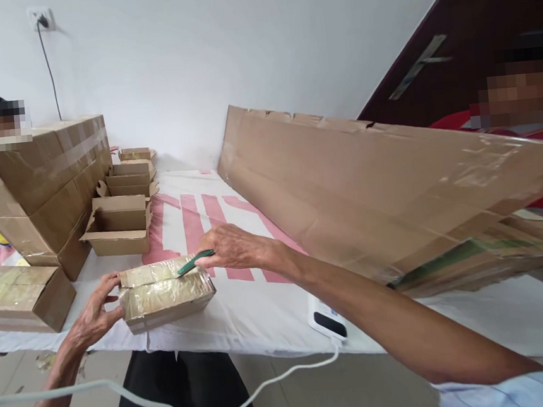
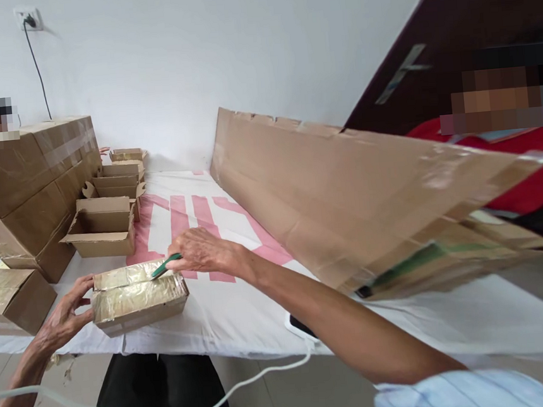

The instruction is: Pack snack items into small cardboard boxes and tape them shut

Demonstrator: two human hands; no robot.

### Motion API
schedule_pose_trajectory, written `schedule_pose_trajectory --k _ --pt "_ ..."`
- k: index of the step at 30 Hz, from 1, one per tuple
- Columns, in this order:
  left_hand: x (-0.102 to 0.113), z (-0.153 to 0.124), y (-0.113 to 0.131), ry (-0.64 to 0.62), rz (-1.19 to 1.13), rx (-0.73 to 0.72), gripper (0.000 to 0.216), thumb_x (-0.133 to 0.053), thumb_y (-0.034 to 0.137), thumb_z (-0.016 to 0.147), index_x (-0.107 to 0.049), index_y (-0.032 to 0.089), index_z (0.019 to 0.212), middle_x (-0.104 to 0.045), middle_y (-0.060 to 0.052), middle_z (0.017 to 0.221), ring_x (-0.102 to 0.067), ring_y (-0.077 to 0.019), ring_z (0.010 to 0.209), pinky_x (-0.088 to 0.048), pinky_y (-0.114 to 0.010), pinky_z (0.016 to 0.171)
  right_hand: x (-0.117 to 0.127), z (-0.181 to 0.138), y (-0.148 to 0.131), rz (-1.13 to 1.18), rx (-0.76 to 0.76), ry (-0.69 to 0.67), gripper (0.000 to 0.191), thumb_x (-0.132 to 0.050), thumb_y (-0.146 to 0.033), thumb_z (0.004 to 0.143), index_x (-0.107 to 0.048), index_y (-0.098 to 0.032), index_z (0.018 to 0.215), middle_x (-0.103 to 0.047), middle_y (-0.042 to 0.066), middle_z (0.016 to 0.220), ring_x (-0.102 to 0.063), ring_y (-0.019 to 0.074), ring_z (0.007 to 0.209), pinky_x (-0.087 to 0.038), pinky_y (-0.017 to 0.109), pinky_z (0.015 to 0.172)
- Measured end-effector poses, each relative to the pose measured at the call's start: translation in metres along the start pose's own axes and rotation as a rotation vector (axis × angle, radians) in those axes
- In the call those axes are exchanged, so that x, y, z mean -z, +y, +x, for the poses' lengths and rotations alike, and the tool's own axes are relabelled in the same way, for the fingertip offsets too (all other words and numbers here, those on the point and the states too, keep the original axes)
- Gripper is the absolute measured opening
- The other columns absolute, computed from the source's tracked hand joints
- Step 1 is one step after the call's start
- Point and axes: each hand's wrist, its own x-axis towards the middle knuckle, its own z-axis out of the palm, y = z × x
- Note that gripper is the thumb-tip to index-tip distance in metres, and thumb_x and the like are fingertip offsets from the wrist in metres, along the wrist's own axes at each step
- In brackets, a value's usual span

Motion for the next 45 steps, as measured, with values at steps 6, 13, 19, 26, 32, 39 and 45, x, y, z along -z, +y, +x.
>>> schedule_pose_trajectory --k 6,13,19,26,32,39,45 --pt "-0.003 0.006 0.007 -0.017 0.003 0.041 0.048 -0.073 0.044 0.090 -0.072 0.029 0.136 -0.056 -0.012 0.154 -0.061 -0.0330 0.138 -0.059 -0.044 0.106 -0.003 -0.037 0.046 0.184 -0.026 0.147 0.024 -0.067 -0.036 0.094 -0.083 -0.025 0.080 -0.066 -0.001 0.068 -0.046 0.0142 0.065 -0.030 0.030 0.064" --pt "0.000 0.007 0.006 -0.006 0.026 0.029 0.052 -0.074 0.047 0.091 -0.070 0.029 0.140 -0.058 -0.011 0.155 -0.063 -0.0327 0.135 -0.061 -0.040 0.103 -0.018 -0.076 0.084 0.383 -0.184 0.261 0.033 -0.064 -0.049 0.092 -0.080 -0.020 0.088 -0.064 -0.001 0.073 -0.049 0.0150 0.068 -0.037 0.029 0.066" --pt "0.001 0.008 0.005 -0.020 0.020 0.017 0.056 -0.072 0.053 0.093 -0.069 0.031 0.144 -0.054 -0.012 0.161 -0.058 -0.0368 0.143 -0.060 -0.043 0.106 -0.104 -0.089 0.118 0.518 -0.335 0.613 0.045 -0.054 -0.059 0.096 -0.073 -0.019 0.090 -0.065 0.003 0.078 -0.058 0.0207 0.075 -0.048 0.033 0.070" --pt "0.006 0.013 0.004 -0.034 0.029 0.037 0.075 -0.072 0.064 0.091 -0.057 0.035 0.159 -0.049 -0.010 0.170 -0.046 -0.0419 0.155 -0.059 -0.048 0.109 -0.221 -0.091 0.135 0.137 -0.414 0.665 0.031 -0.054 -0.036 0.098 -0.074 -0.018 0.112 -0.074 0.014 0.101 -0.066 0.0330 0.097 -0.054 0.050 0.093" --pt "0.008 0.018 0.006 -0.067 -0.009 0.064 0.086 -0.075 0.064 0.089 -0.049 0.035 0.165 -0.055 -0.013 0.163 -0.052 -0.0418 0.149 -0.059 -0.053 0.109 -0.205 -0.071 0.117 0.290 -0.324 0.790 0.031 -0.054 -0.041 0.103 -0.073 -0.020 0.115 -0.074 0.015 0.111 -0.070 0.0328 0.106 -0.058 0.049 0.095" --pt "0.010 0.024 0.006 -0.093 0.081 0.085 0.110 -0.089 0.066 0.071 -0.046 0.032 0.166 -0.058 -0.014 0.155 -0.058 -0.0426 0.143 -0.061 -0.054 0.107 -0.121 -0.042 0.019 0.560 0.171 0.591 0.031 -0.056 -0.042 0.110 -0.078 -0.021 0.109 -0.077 0.010 0.110 -0.072 0.0236 0.105 -0.057 0.039 0.096" --pt "0.008 0.024 0.004 -0.099 0.113 0.067 0.115 -0.092 0.065 0.067 -0.043 0.031 0.166 -0.054 -0.015 0.158 -0.059 -0.0427 0.141 -0.062 -0.053 0.104 -0.141 -0.052 -0.013 0.135 0.249 0.639 0.009 -0.069 -0.022 0.099 -0.078 -0.023 0.100 -0.074 0.008 0.104 -0.066 0.0240 0.097 -0.053 0.041 0.090"
